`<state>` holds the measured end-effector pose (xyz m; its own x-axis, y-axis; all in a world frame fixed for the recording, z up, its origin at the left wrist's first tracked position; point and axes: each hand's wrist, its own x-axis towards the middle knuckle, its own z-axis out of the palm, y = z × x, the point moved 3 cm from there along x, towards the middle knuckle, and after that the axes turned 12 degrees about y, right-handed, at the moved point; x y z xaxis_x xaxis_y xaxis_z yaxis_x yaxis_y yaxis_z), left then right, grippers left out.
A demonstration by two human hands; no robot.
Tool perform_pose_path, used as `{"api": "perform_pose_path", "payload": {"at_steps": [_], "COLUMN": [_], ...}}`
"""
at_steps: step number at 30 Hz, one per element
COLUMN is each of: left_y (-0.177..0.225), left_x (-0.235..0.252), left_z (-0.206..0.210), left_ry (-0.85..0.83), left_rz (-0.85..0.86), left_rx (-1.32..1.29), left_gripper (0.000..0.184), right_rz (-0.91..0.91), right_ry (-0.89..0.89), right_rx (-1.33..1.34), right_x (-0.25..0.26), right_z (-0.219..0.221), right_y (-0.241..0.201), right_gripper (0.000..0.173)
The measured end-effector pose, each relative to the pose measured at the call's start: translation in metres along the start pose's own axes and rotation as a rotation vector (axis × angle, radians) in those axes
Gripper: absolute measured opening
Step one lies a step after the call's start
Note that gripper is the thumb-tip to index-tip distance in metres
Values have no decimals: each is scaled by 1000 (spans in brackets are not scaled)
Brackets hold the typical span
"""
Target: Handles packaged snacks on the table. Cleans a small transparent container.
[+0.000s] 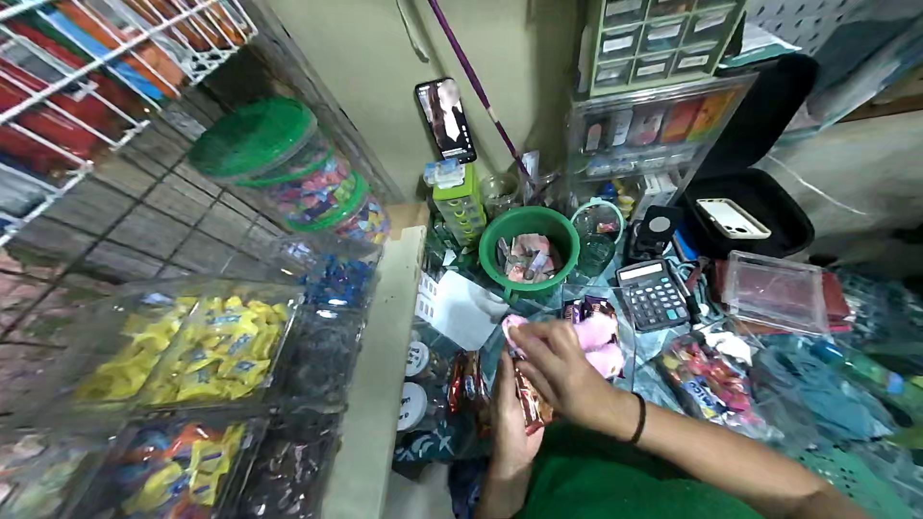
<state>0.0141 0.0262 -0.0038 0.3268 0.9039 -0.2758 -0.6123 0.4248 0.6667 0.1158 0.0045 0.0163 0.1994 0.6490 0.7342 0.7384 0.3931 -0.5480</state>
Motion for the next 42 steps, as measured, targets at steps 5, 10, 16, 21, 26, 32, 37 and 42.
{"api": "perform_pose_path", "payload": {"at_steps": [5,10,16,21,26,32,37,42], "left_y": [14,26,-20,-70,-90,-100,-103,-96], "left_x": [14,37,52,76,90,65,70,69], "left_z": [-16,-21,16,50,54,30,22,22], "left_ry": [207,258,-141,-300,-380,-561,-429,-393], "left_rz": [92,290,356,438,598,515,572,633], "left_rx": [106,414,961,1451,1802,2162,2261,2152], "left_gripper": [44,39,37,49,57,50,46,51], "right_rz": [-221,-134,108,159,191,181,152,139], "right_ry": [-200,-359,144,452,409,368,312,279], "right_rx": [229,203,-50,-205,-272,-361,-333,-301], "right_x": [-44,-69,-32,-49,-50,-48,-39,-37], "right_z": [-4,-60,-208,-270,-257,-248,-234,-230], "right_y": [-8,26,13,10,7,14,19,23], "right_gripper": [23,20,29,31,29,32,29,29]}}
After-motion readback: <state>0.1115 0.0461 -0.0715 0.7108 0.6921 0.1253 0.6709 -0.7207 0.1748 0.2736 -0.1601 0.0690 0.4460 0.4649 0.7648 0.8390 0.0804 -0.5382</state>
